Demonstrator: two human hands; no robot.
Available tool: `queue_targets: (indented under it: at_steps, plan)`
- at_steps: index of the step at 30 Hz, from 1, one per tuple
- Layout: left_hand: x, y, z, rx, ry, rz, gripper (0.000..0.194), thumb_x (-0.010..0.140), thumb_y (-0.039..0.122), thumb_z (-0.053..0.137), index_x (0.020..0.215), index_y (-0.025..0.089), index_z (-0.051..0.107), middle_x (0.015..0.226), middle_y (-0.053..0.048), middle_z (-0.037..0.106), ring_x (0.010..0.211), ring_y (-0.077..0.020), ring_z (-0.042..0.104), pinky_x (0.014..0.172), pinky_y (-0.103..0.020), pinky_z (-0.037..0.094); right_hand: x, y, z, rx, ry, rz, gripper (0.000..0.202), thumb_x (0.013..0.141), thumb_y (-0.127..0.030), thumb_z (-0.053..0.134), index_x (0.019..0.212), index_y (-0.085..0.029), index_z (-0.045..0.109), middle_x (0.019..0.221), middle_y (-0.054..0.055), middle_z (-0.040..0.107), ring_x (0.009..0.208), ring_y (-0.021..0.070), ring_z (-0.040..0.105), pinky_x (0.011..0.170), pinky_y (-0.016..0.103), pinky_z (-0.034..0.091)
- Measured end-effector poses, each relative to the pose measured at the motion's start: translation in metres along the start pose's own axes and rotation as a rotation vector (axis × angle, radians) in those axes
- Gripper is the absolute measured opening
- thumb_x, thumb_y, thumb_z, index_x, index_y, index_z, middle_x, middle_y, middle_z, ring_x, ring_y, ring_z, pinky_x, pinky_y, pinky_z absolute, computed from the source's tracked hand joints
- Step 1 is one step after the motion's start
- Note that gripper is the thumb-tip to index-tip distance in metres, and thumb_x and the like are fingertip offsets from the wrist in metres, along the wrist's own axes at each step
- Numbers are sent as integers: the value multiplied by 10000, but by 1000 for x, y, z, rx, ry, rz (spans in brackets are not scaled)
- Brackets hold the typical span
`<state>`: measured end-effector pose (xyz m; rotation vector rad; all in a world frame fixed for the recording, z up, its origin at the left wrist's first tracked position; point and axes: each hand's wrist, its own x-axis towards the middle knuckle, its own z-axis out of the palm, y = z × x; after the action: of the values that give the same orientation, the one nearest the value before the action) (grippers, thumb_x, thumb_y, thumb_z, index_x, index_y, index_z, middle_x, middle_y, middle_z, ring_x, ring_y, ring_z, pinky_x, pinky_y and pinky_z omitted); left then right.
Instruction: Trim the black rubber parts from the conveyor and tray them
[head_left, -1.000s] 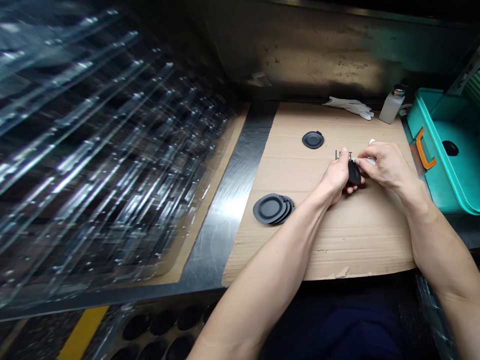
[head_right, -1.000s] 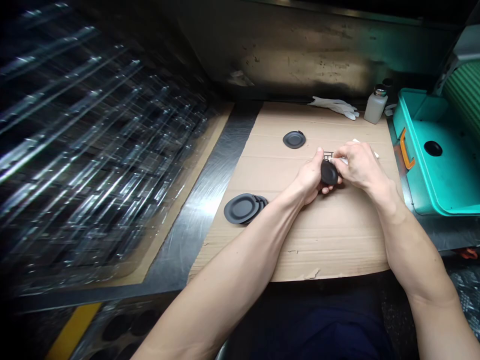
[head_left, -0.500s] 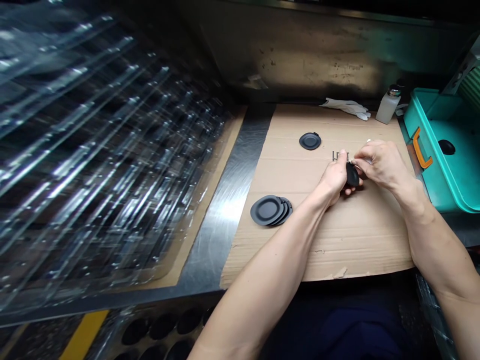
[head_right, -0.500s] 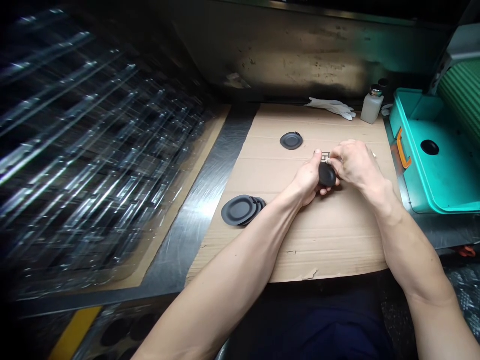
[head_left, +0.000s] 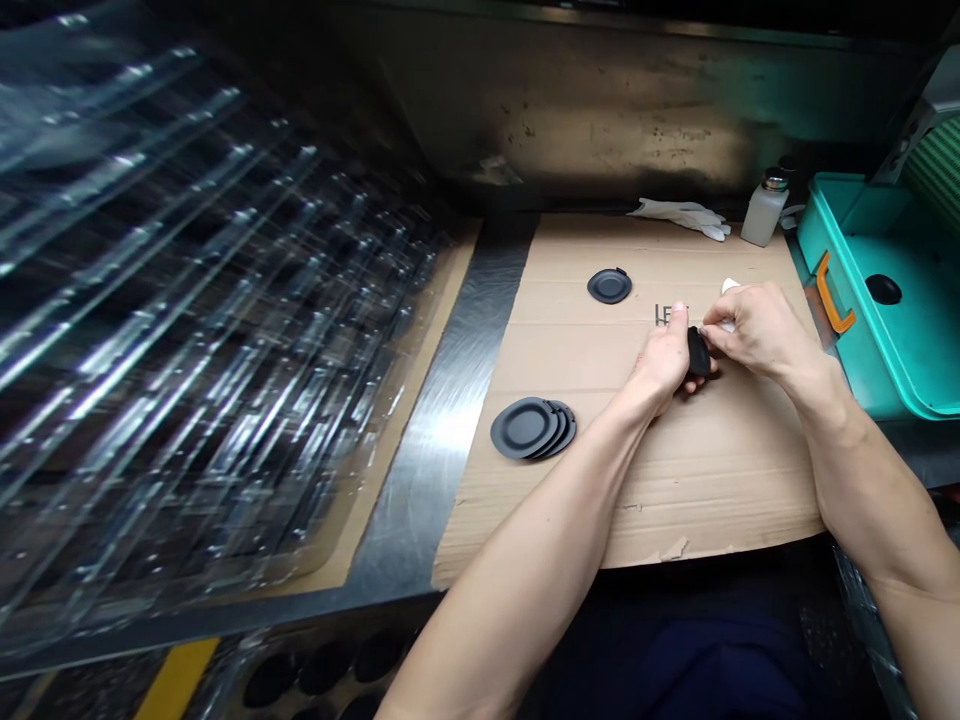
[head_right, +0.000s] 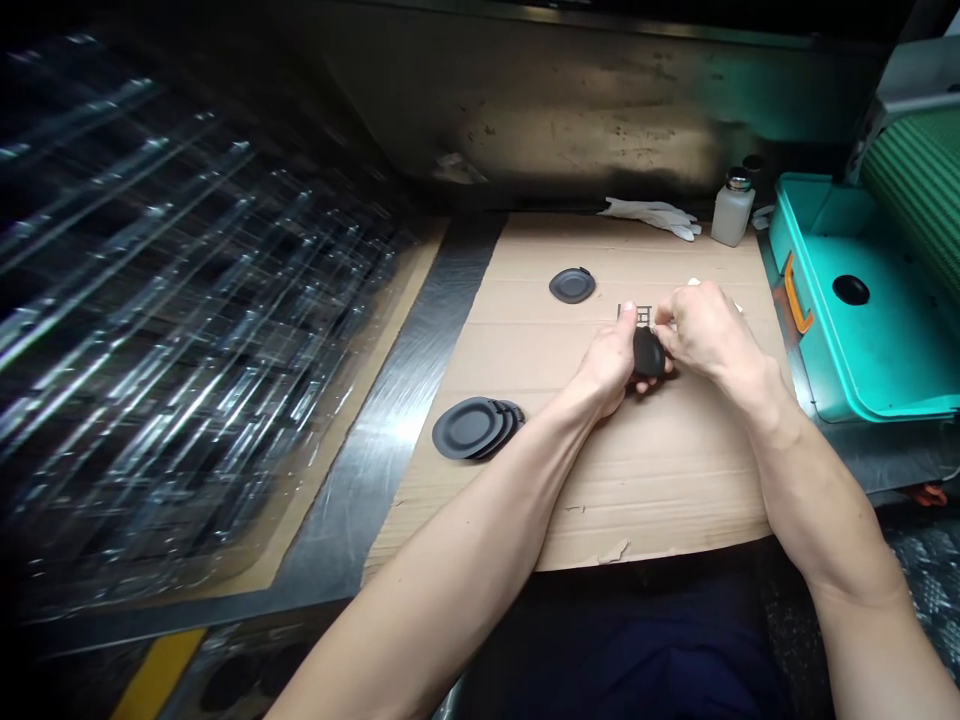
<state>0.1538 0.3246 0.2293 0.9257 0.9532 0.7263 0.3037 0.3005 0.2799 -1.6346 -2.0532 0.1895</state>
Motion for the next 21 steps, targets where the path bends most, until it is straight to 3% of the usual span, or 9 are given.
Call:
queue_targets:
  at_steps: [5, 9, 13, 17, 19, 21]
  plan:
    - [-1, -3, 1, 16, -24, 28, 658, 1037, 703, 403, 797, 167, 699, 544, -84, 682, 359, -127, 536, 357, -227, 301, 0, -2, 0, -55, -27, -1, 146, 847, -180, 683, 783, -226, 806, 749, 57, 745, 720, 224, 627, 732, 357, 475]
    - [-3, 6, 2, -92, -8, -50, 635, 1071, 636, 377, 903, 129, 721, 540, -82, 672, 349, -131, 520, 352, -226, 313, -2, 1, -2, -46, -22, 35, 140, 833, -189, 677, 791, -227, 806, 743, 49, 748, 711, 219, 634, 695, 342, 448]
    - [-2, 26, -5, -344, 42, -205, 700, 1114, 523, 190, 997, 56, 699, 577, -125, 676, 360, -129, 503, 340, -207, 324, -4, 11, -14, -71, 96, 133, 199, 879, -340, 693, 752, -216, 784, 690, 42, 711, 665, 211, 617, 654, 337, 420]
    - [-2, 38, -14, -495, 45, -260, 649, 1111, 462, 202, 1052, 19, 672, 609, -147, 677, 382, -113, 491, 345, -173, 331, -4, 24, -25, -124, -38, 344, 406, 905, -543, 671, 699, -205, 758, 561, 38, 595, 609, 221, 589, 639, 344, 427]
    - [-3, 40, -15, -514, 49, -273, 633, 1109, 451, 210, 1084, 13, 666, 615, -148, 678, 388, -114, 490, 346, -167, 333, -3, 30, -23, -188, 34, 407, 435, 933, -589, 619, 871, -203, 808, 759, 87, 699, 780, 278, 660, 734, 378, 484]
    - [-4, 40, -15, -526, 49, -283, 631, 1108, 450, 208, 1111, 17, 667, 621, -147, 680, 393, -117, 490, 346, -166, 331, -2, 35, -14, -263, 121, 401, 472, 940, -582, 607, 1156, -210, 801, 1119, 151, 734, 1049, 350, 661, 886, 443, 507]
